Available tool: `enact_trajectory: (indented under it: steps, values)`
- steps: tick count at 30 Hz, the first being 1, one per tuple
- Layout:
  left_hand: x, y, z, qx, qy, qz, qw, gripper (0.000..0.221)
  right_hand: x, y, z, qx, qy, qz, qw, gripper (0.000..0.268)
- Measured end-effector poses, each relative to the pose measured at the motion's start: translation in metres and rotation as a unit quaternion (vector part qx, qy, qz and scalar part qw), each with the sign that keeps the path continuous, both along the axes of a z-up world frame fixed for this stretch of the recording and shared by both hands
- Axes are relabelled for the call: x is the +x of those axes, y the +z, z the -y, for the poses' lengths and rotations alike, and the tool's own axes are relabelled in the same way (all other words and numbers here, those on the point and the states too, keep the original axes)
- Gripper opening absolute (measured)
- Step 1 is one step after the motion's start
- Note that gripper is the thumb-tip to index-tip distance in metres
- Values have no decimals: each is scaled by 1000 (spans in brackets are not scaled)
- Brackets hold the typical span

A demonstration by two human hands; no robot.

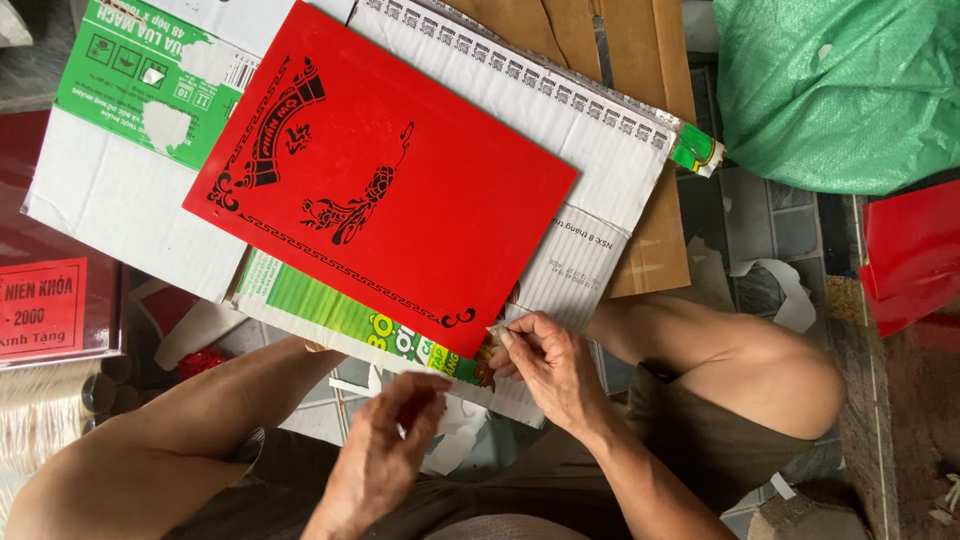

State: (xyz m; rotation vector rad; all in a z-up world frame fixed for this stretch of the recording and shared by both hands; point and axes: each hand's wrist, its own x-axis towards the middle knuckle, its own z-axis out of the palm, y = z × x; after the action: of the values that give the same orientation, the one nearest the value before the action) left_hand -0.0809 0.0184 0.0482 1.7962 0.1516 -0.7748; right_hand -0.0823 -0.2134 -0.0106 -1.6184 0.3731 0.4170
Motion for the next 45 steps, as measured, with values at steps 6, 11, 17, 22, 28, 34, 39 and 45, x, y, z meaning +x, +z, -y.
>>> enact_trajectory:
  steps: [6, 11, 17, 22, 28, 34, 39, 45]
  values:
    - [-31, -16, 21, 42, -35, 76, 996, 26, 4, 3, -10, -33, 17, 31, 999, 12]
    - [-17, -8, 31, 71, -42, 151, 985, 33, 8, 7, -15, -47, 36, 52, 997, 10]
    - [-13, -10, 34, 127, -59, 192, 971, 37, 14, 15, -21, -80, 44, 52, 994, 10]
    - [-14, -12, 35, 131, -71, 196, 969, 40, 13, 12, -16, -58, 22, 39, 997, 11]
    - [-15, -16, 35, 123, -65, 213, 967, 41, 9, 7, -13, -61, 33, 31, 997, 10]
    - [-14, -18, 37, 143, -84, 207, 964, 46, 11, 10, -14, -38, 19, 42, 998, 10]
    - [-13, -22, 38, 153, -76, 222, 960, 47, 14, 15, -15, -67, 31, 43, 996, 10]
    - [-13, -22, 37, 184, -101, 232, 950, 58, 15, 20, -14, -79, 13, 19, 997, 9]
